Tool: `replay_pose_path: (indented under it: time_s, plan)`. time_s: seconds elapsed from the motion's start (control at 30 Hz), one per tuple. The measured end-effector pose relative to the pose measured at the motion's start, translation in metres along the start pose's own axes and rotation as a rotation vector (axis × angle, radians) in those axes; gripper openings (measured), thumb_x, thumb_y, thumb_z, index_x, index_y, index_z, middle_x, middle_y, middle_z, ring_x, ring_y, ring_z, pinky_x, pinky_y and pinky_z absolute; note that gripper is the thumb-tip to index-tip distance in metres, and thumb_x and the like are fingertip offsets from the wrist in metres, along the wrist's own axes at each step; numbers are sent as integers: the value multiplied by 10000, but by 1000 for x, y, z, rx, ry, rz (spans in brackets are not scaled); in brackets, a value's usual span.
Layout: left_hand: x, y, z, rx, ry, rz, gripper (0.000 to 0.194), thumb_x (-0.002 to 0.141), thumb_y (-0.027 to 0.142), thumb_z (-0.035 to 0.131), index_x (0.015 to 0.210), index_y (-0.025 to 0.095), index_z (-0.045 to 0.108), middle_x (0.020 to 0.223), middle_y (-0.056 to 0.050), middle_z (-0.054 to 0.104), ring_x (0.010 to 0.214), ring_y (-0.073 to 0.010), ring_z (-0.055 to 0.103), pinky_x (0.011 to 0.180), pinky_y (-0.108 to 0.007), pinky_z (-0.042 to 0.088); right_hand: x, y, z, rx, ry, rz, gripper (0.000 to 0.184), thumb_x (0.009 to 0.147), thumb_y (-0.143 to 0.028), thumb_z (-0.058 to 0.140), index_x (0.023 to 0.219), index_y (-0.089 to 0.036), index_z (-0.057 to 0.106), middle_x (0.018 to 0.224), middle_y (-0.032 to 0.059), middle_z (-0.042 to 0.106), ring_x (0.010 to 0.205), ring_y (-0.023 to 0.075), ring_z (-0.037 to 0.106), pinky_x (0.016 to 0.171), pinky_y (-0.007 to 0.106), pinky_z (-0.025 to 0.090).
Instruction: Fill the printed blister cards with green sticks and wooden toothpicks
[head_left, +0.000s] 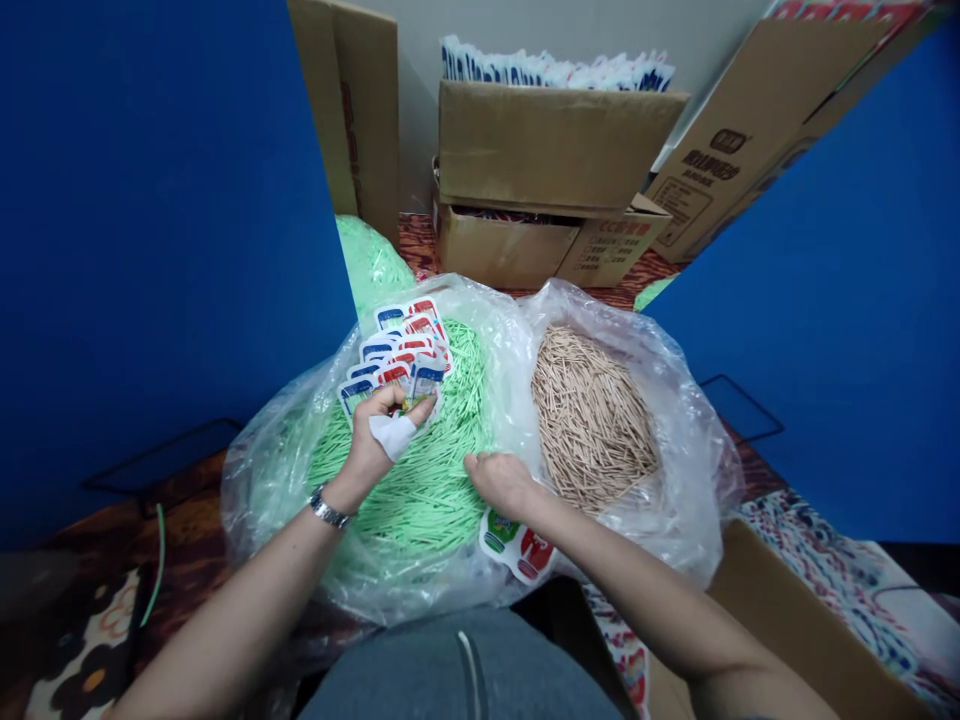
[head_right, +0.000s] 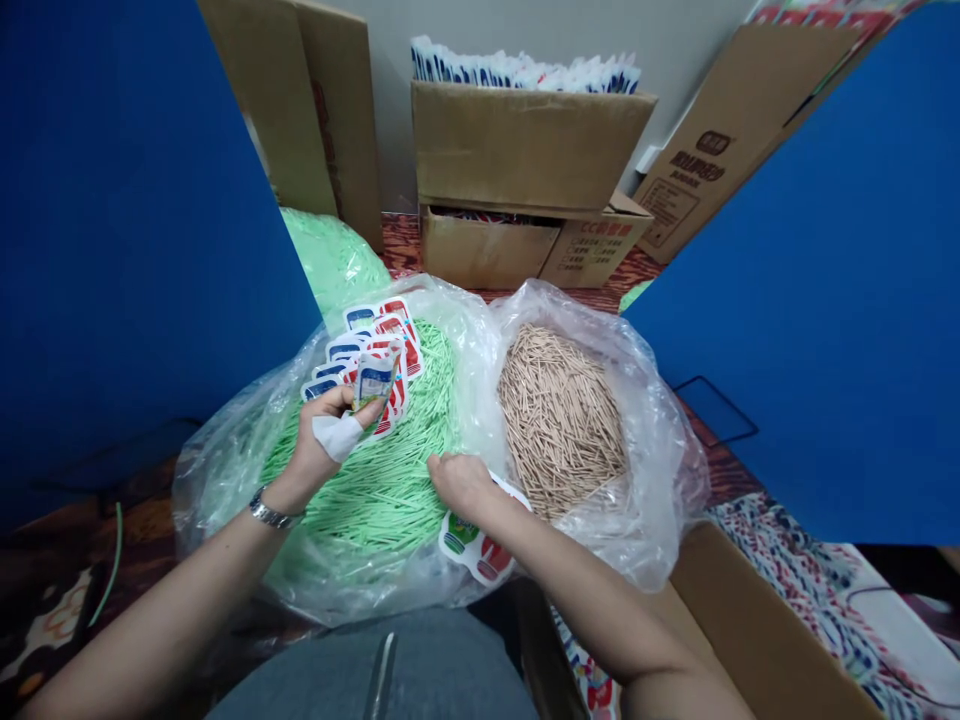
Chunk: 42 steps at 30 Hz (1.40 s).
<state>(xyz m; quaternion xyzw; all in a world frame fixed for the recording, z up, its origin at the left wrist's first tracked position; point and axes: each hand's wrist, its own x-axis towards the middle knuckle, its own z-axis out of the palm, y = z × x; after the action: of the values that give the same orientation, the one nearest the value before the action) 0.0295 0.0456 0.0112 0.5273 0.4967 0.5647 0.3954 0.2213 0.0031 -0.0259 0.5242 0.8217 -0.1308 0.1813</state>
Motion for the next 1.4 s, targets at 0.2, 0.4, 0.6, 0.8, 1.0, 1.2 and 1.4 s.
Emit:
replay_pose_path:
  time_s: [0.2, 0.4, 0.6, 0.8, 1.0, 1.2, 1.4]
  plan:
    - [1, 2, -7, -9, 3, -4, 299, 653, 303, 734, 567, 167, 482, 573, 41, 477, 520, -83, 410, 514, -218, 375, 6, 22, -15, -5, 45, -67, 265, 962, -260, 292, 1127, -141, 461, 852, 107, 671, 766, 238, 649, 629, 305, 451]
    - [-2, 5, 0, -18, 1, -33, 360, 631, 322, 746, 536, 178, 429, 530, 60, 415, 489, -73, 353, 471, -208, 301, 25, 8, -10, -129, 117, -168, 254, 915, -103, 335, 1099, -194, 485, 996, 118, 603, 916, 235, 580, 664, 300, 447]
    - [-3, 5, -1, -18, -13, -40, 332, 644, 298, 727, 536, 172, 439, 544, 56, 423, 513, -77, 369, 488, -210, 314, 42, 6, -3, -193, 202, -287, 187, 936, -147, 340, 1012, -180, 507, 943, 111, 583, 885, 237, 555, 675, 344, 469]
    - [-4, 2, -8, -2, 8, -49, 322, 654, 312, 724, 550, 173, 453, 539, 57, 426, 509, -82, 372, 498, -216, 316, 33, 16, -13, 569, 272, -274, 101, 944, -224, 353, 951, -188, 447, 952, 89, 603, 912, 198, 578, 783, 345, 462]
    - [-9, -1, -10, 42, -46, -55, 320, 706, 333, 693, 565, 171, 456, 552, 55, 412, 511, -80, 344, 496, -217, 278, 16, 7, -16, 1677, 140, -217, 334, 879, -553, 459, 904, -221, 427, 662, -69, 426, 542, 94, 492, 548, 249, 439]
    - [-22, -15, -10, 134, -112, -5, 342, 723, 363, 690, 577, 174, 446, 556, 56, 406, 509, -85, 347, 488, -213, 278, -5, 9, -57, 1846, 448, -234, 309, 863, -499, 548, 914, -198, 497, 684, -46, 478, 597, 95, 509, 569, 242, 412]
    - [-44, -19, 5, 226, -220, 124, 281, 764, 345, 671, 654, 186, 468, 621, 41, 442, 563, -110, 400, 542, -222, 329, -14, -11, -104, 1684, 1067, -348, 226, 954, -458, 379, 989, -244, 442, 654, -48, 470, 700, 139, 571, 755, 337, 476]
